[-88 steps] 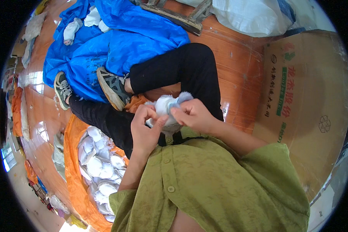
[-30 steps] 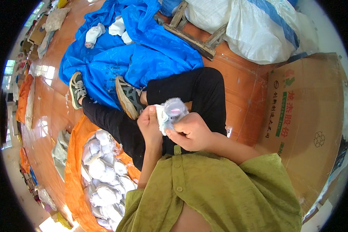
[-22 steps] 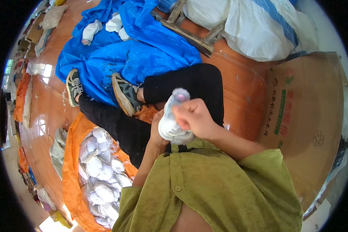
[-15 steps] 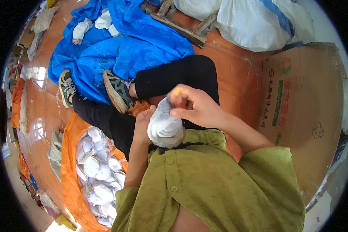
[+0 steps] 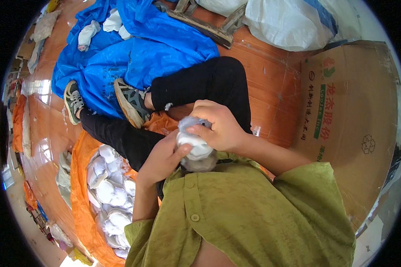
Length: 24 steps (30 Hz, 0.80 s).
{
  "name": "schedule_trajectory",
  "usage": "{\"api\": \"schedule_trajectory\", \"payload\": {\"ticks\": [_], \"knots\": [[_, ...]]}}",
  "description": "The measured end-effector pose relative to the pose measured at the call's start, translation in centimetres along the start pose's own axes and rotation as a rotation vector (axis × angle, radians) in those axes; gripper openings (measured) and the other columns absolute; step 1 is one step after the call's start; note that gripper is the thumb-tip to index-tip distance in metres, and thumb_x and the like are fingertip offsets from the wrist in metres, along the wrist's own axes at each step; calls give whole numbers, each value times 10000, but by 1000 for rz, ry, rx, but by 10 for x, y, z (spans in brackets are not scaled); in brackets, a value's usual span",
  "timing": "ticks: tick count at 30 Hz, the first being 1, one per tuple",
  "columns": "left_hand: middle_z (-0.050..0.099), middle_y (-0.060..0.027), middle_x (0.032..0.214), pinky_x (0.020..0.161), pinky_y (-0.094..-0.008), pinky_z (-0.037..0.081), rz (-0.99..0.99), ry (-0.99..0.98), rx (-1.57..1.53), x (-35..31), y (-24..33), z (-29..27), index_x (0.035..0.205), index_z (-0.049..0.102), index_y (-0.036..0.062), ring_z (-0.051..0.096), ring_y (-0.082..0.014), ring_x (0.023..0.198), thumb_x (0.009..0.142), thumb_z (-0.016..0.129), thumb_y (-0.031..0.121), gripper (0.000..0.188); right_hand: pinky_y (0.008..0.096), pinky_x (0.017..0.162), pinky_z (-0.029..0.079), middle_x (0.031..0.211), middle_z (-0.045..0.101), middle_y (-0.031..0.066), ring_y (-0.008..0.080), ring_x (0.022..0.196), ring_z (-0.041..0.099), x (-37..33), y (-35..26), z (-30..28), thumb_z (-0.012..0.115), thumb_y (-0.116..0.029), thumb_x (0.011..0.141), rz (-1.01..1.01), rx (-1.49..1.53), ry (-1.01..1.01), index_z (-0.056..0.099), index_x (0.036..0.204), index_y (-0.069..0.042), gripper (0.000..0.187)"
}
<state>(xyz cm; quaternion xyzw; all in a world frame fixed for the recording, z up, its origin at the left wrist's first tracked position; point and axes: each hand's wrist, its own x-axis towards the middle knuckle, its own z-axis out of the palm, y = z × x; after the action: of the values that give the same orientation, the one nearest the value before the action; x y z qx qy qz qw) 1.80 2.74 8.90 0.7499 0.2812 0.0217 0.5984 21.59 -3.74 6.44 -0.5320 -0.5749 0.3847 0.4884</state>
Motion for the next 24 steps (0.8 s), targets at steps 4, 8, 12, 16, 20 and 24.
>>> {"api": "schedule_trajectory", "payload": {"ticks": [4,8,12,16,20,24], "knots": [[625,-142,842,652,-406,482,92,215,628,2,3,20,981,592,2,609,-328,772,932,524,301,310,289,612,381,766,495,72,178,677,488,1,-1,3,712,-127,787,129,152,112,613,814,21,181],[611,-137,789,617,-410,469,156,273,519,2,8,17,889,596,10,598,-322,715,897,569,276,268,299,626,403,774,519,60,162,697,511,6,-9,-2,697,-73,774,185,279,102,621,841,27,142],[607,-171,809,663,-434,463,22,95,285,3,19,-1,872,603,-2,589,-355,747,862,622,310,312,296,642,409,794,528,52,152,720,517,14,-10,-15,689,-78,787,36,171,-193,631,854,24,135],[586,-177,787,653,-419,448,-21,38,146,5,6,12,844,621,7,570,-360,732,850,658,292,287,304,665,423,812,545,59,173,742,531,17,-12,-19,687,-111,799,130,230,-180,643,877,16,156],[574,-152,736,600,-397,428,27,91,46,6,7,10,786,611,5,548,-335,673,862,648,229,239,300,665,430,792,550,69,175,733,539,19,-11,-23,704,-135,798,59,229,-303,665,894,14,182],[554,-121,665,552,-390,407,209,180,149,8,7,16,733,602,22,523,-307,607,865,645,202,228,301,643,424,777,555,69,160,722,540,17,-11,-27,723,-125,790,180,150,-321,686,853,19,161]]}}
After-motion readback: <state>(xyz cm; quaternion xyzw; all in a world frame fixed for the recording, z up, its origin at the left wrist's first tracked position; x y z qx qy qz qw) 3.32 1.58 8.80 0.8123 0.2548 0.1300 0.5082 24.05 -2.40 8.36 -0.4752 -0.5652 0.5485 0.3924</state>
